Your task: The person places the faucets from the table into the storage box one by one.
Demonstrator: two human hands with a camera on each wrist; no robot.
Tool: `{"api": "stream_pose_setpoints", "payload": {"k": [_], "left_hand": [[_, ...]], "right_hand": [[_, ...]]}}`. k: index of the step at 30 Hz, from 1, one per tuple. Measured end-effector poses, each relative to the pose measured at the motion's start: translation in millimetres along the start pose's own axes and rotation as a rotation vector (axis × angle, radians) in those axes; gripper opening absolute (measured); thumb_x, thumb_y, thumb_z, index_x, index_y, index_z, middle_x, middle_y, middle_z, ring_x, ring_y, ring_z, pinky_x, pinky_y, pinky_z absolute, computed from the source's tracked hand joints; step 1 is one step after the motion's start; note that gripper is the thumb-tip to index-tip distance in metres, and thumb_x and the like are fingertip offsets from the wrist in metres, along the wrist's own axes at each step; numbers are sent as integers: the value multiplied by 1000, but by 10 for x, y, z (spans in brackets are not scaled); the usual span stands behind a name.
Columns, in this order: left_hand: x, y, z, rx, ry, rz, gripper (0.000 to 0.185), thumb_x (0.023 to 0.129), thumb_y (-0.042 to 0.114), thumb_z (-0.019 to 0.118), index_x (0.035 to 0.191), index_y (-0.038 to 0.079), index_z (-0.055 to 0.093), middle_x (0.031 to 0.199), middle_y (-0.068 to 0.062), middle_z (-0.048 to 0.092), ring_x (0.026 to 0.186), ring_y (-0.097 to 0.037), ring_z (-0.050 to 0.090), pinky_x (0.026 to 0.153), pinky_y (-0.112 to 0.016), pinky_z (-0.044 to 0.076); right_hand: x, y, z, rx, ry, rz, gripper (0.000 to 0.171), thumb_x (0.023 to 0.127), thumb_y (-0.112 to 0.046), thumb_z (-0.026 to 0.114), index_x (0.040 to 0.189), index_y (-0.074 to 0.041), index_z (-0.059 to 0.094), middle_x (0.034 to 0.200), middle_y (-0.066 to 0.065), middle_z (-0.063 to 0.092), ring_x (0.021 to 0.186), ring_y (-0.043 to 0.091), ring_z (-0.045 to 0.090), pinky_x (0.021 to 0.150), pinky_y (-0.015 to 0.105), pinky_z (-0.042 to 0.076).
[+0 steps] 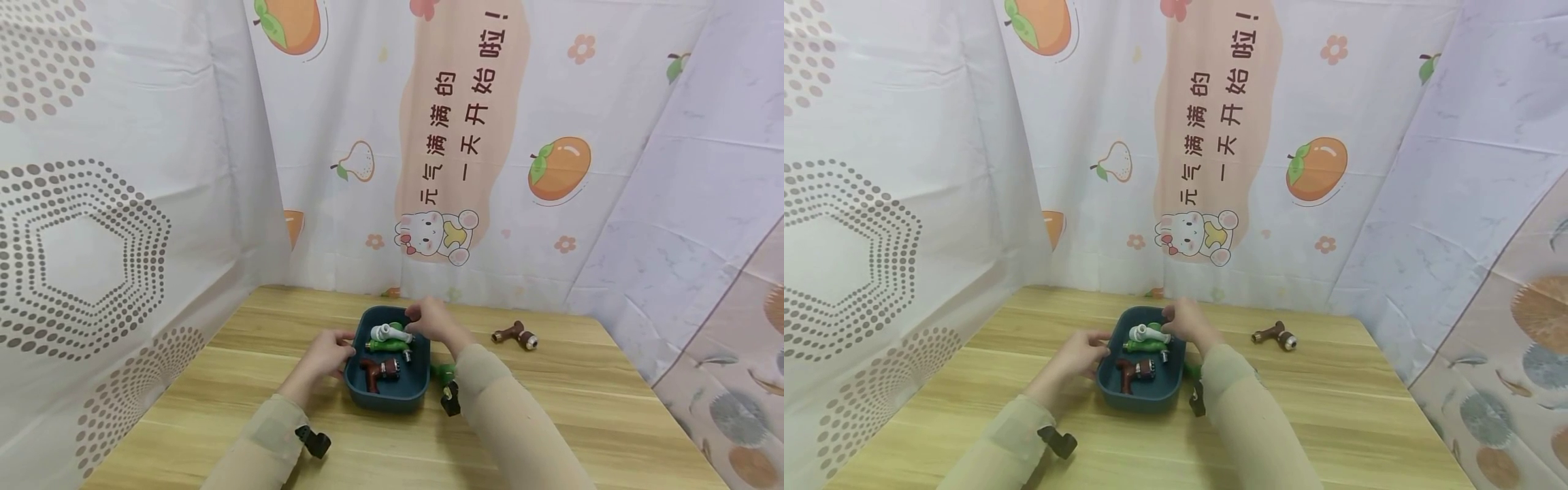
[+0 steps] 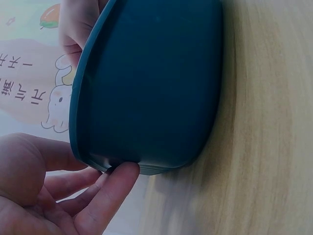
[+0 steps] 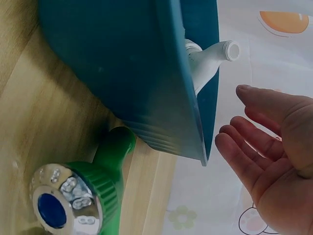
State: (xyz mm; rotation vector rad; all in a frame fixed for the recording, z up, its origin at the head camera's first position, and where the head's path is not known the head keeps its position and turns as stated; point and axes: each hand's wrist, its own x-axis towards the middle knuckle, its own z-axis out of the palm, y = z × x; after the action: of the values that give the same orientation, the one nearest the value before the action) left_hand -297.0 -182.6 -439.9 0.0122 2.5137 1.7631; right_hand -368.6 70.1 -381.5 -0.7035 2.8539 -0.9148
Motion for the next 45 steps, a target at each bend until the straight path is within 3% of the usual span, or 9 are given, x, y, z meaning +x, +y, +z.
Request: {"api": "stream_pose_setpoints", "payload": {"k": [16, 28, 36, 45], "left_hand": [[10, 7, -22, 20, 6, -9, 43, 94, -1, 61, 138, -4, 59, 111, -19, 68, 85, -32, 69, 54, -42, 60], [26, 18, -29, 10, -2, -14, 43, 95, 0, 61, 138, -4, 59, 114, -23, 66, 82, -32, 69, 54, -42, 60], [26, 8, -11, -3, -5, -7, 44, 94, -2, 61, 138, -5, 58, 113, -24, 67, 78, -32, 70, 53, -42, 60], [10, 2, -8, 15, -5, -5, 44, 95, 0, 61, 139, -5, 58, 113, -23, 67, 79, -31, 70, 54, -42, 60]], "right_hand": [[-78, -70, -103, 42, 4, -26, 34, 91, -11, 77, 122, 1, 70, 119, 18, 70, 110, 28, 65, 99, 46, 52], [-173, -79, -250, 50, 48, -52, 29, 92, -13, 77, 120, -7, 73, 116, 8, 72, 109, 26, 66, 96, 43, 54], [-247, -33, -319, 82, 42, -52, 33, 93, -15, 76, 124, -7, 71, 121, 9, 70, 115, 30, 64, 95, 45, 55], [-357, 38, -409, 104, 58, -42, 35, 94, -20, 75, 127, -9, 70, 125, 7, 69, 116, 27, 62, 97, 47, 54]]}}
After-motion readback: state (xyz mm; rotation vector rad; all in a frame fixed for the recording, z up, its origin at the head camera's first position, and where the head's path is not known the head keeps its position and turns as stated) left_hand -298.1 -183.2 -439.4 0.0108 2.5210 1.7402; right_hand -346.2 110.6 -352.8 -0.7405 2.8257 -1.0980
